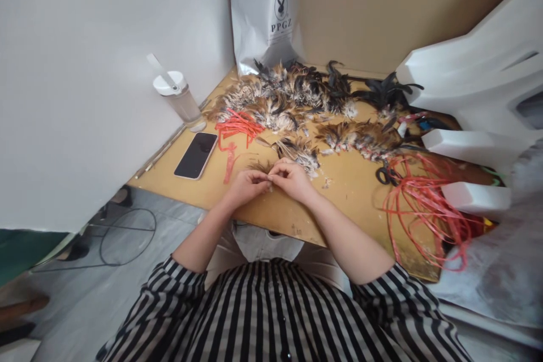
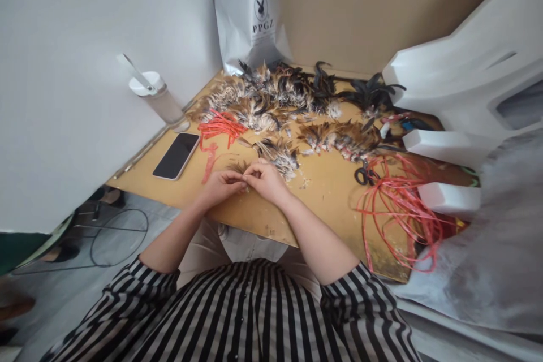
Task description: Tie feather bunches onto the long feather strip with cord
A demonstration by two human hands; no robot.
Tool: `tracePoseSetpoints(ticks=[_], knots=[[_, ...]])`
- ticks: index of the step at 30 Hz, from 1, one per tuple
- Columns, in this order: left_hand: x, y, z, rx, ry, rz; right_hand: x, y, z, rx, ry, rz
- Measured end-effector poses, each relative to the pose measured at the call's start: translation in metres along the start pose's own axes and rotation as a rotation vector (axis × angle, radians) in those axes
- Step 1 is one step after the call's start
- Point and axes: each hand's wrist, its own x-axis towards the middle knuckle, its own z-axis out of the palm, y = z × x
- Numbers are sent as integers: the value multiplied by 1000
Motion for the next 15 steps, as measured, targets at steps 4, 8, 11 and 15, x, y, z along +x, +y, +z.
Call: tracePoseSetpoints(ticks=[4, 8, 11, 15], knots=[[0, 2, 0, -11, 25, -9, 3, 0, -2, 56, -13, 68], [-1, 6, -1, -12, 40, -18, 4, -1, -12, 62, -45, 59], [-2, 7, -4, -23, 22, -13, 3, -1, -16, 25, -117, 9], [-3, 7, -8, -41, -7, -11, 1, 0, -13, -4, -193, -53]])
